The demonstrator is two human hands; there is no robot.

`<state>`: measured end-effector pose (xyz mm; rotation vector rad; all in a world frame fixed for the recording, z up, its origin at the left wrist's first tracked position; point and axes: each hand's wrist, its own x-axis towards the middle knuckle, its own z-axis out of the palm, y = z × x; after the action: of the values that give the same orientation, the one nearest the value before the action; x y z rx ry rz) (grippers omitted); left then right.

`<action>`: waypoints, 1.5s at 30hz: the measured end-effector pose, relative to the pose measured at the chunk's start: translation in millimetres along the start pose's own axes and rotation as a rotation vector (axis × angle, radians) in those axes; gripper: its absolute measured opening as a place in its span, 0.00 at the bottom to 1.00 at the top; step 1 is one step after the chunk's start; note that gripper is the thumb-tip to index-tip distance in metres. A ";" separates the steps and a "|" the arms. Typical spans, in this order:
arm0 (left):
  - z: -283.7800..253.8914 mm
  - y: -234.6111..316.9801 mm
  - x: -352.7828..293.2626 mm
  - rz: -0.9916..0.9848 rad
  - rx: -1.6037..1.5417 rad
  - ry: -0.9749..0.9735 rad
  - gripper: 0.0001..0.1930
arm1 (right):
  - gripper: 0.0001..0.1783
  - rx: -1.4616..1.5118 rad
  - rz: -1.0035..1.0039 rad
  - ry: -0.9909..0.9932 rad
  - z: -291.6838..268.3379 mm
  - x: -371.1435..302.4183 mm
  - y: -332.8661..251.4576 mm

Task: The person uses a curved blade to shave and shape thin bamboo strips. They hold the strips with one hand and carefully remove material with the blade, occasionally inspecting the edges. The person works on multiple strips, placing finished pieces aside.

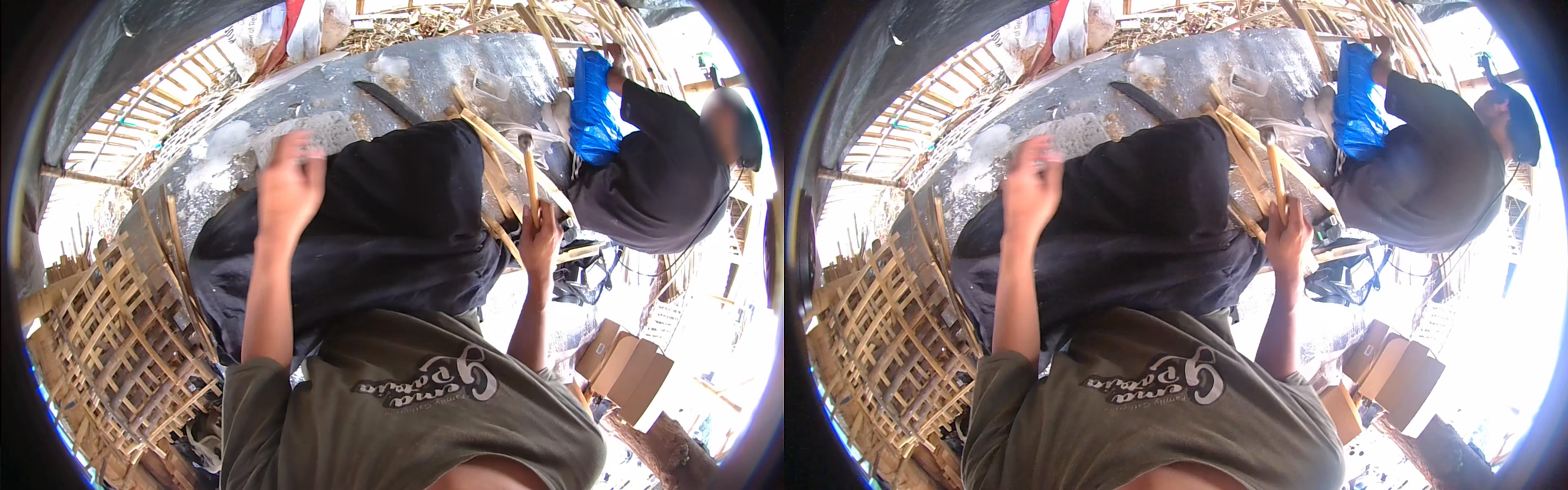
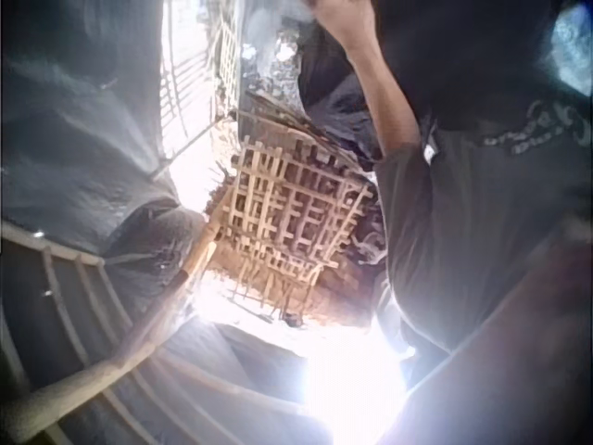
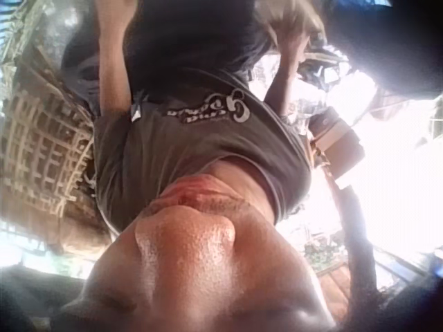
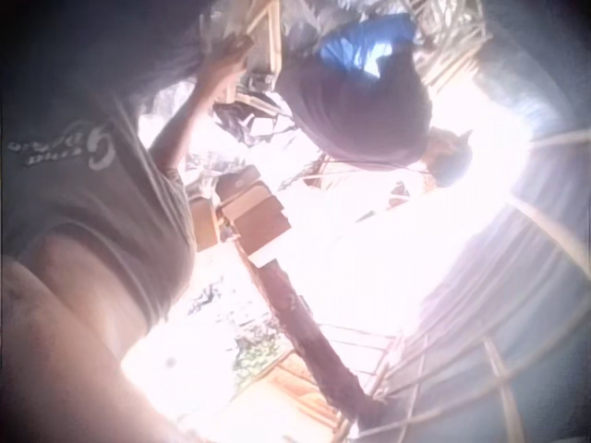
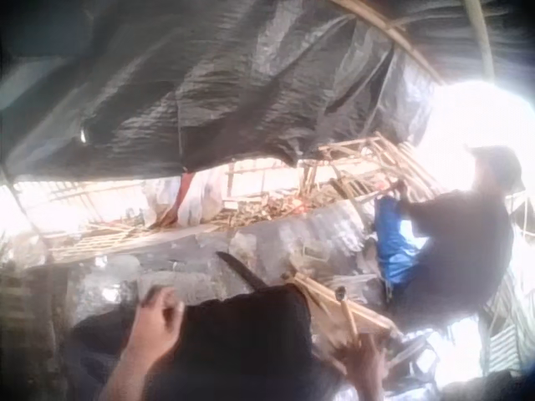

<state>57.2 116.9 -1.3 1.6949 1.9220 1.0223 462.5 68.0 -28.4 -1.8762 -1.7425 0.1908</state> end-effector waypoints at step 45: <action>147.9 -52.7 -3.2 0.056 -0.204 -0.083 0.10 | 0.16 -0.015 -0.046 -0.090 85.8 -1.6 171.3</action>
<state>125.0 153.1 -138.3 1.6567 1.6658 1.1093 571.5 93.8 -183.8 -1.8622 -1.8505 0.2490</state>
